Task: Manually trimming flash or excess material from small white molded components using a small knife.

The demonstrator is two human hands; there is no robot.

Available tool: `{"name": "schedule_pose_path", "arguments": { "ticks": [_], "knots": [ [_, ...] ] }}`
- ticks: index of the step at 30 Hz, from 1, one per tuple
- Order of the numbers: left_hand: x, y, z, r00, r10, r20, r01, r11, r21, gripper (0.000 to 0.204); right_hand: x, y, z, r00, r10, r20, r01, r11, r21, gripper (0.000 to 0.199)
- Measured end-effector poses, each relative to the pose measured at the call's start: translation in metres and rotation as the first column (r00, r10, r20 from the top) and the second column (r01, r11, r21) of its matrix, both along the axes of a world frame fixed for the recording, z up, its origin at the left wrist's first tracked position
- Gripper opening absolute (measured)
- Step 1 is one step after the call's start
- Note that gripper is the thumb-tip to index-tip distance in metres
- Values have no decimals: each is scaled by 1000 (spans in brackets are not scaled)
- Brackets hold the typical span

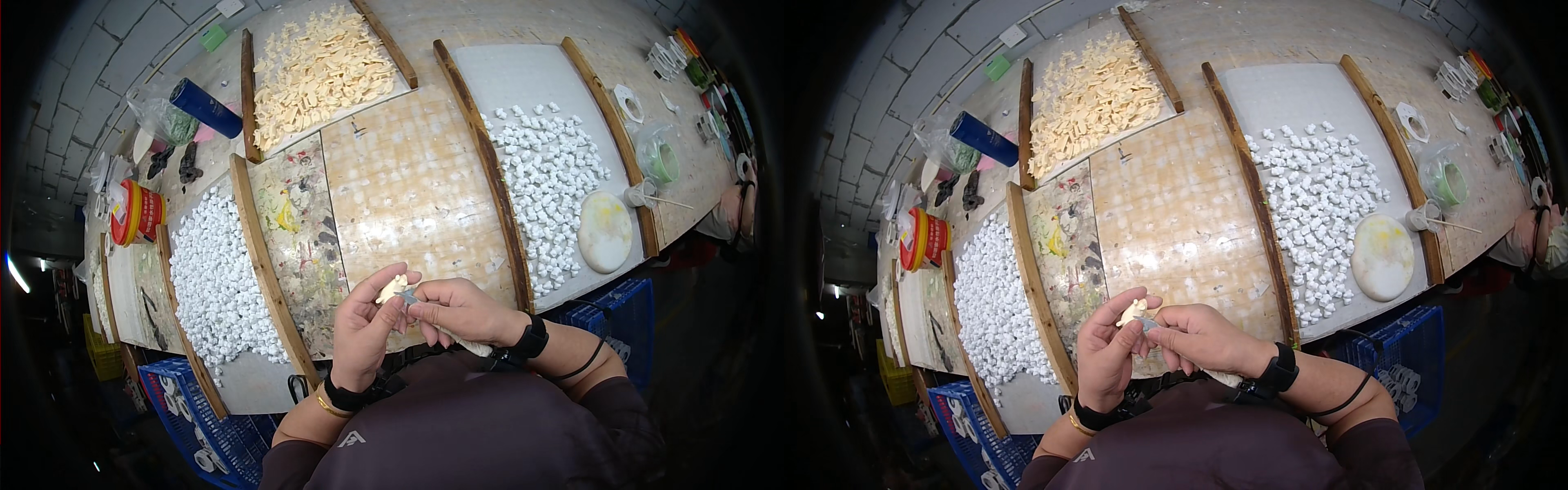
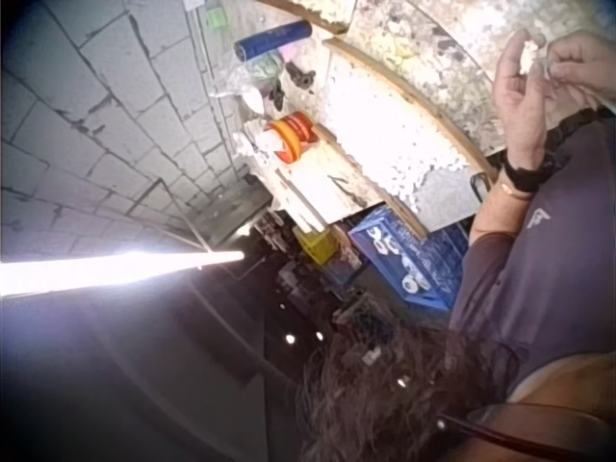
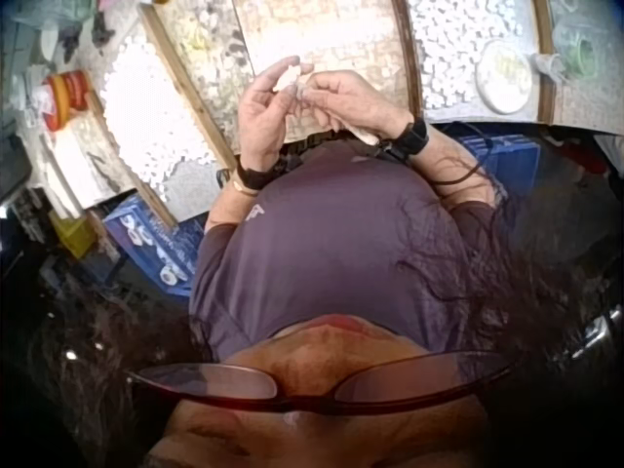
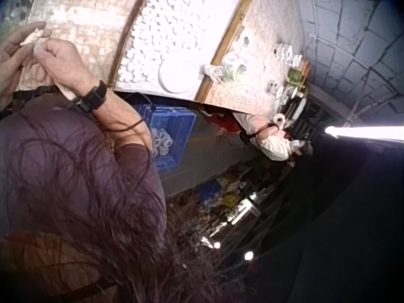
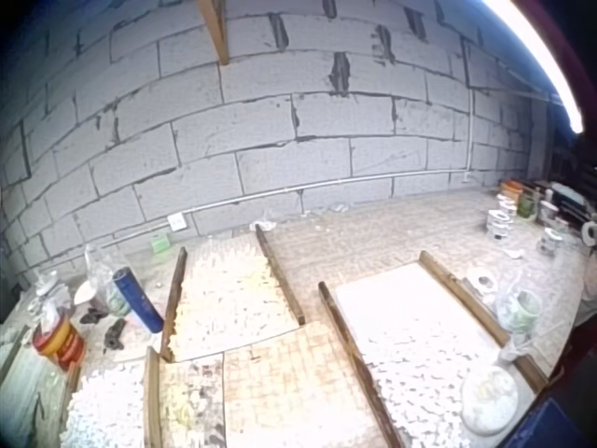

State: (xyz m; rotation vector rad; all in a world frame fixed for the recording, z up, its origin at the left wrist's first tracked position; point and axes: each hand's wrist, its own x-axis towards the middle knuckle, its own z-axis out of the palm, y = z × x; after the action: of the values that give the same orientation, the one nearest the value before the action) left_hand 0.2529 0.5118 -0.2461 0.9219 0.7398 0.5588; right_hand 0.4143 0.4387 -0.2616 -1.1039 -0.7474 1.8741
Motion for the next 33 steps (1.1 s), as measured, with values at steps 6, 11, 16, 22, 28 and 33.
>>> {"name": "schedule_pose_path", "arguments": {
  "ticks": [6,11,16,22,28,33],
  "knots": [
    [0,-1,0,1000,12,-22,-11,1000,10,38,-2,-1,1,1000,-11,22,11,1000,12,23],
    [-4,-1,-3,1000,-13,-15,13,999,34,36,-3,-2,6,998,-26,59,23,999,38,23],
    [-1,-2,0,999,22,-39,-21,999,25,37,-6,-4,4,995,-63,80,59,997,55,24],
    [0,-4,1,998,31,-47,-29,999,38,36,-4,-5,6,994,-50,100,45,998,53,22],
    [0,-4,1,998,32,-57,-29,998,57,35,-7,-6,2,990,-97,99,91,994,65,23],
    [-2,-3,-2,998,24,-59,-21,998,61,35,-8,-6,-1,989,-114,90,108,992,71,23]
  ]
}}
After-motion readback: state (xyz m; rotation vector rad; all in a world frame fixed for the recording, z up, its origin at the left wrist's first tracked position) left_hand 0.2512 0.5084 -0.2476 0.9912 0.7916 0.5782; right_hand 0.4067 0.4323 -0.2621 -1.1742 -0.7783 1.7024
